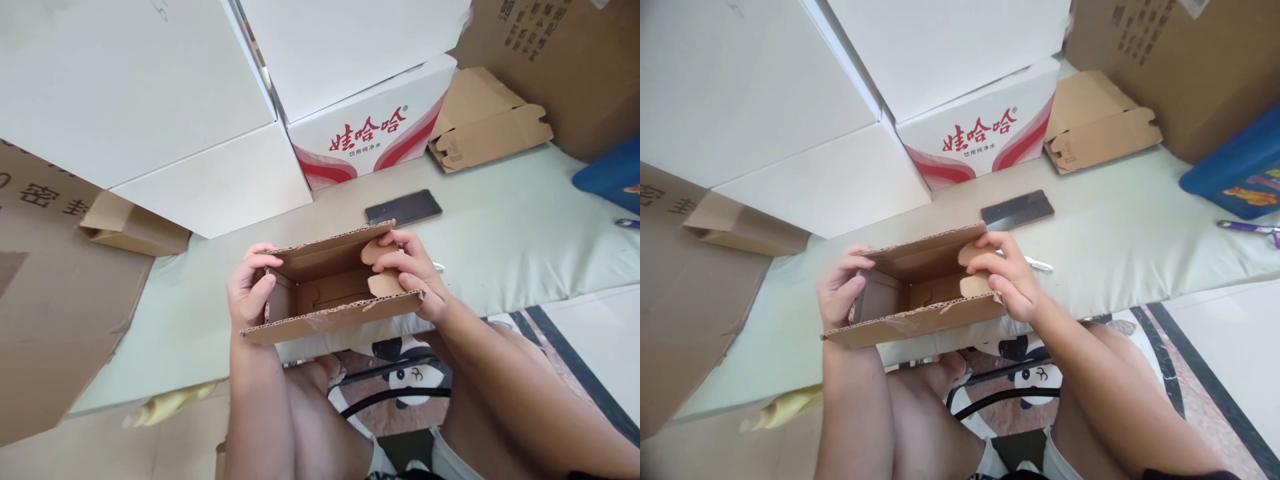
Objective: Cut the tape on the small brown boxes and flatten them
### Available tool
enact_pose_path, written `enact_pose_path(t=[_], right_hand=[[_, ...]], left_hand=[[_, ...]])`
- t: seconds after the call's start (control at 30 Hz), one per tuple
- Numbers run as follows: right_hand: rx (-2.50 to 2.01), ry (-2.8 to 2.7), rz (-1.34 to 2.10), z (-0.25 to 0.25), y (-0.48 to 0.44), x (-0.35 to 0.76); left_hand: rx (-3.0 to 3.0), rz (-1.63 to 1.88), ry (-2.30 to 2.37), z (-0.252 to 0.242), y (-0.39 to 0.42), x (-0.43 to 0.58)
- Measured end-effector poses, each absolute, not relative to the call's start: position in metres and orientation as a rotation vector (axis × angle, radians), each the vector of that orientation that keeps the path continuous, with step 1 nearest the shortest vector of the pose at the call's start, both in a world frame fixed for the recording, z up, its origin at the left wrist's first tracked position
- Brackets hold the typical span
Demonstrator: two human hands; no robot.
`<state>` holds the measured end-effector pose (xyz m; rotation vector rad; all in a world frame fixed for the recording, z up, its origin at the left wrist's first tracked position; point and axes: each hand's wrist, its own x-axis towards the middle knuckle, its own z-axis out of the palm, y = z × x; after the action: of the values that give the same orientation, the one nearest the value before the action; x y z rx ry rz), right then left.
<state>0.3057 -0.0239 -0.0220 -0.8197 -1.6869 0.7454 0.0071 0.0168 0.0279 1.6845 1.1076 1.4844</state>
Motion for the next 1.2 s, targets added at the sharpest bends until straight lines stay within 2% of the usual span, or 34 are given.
enact_pose_path(t=[1.2], right_hand=[[-0.857, -1.650, 0.780, -0.0188, -0.0255, 0.3024]], left_hand=[[1.611, 1.451, 1.184, 0.0272, 0.0186, 0.0073]])
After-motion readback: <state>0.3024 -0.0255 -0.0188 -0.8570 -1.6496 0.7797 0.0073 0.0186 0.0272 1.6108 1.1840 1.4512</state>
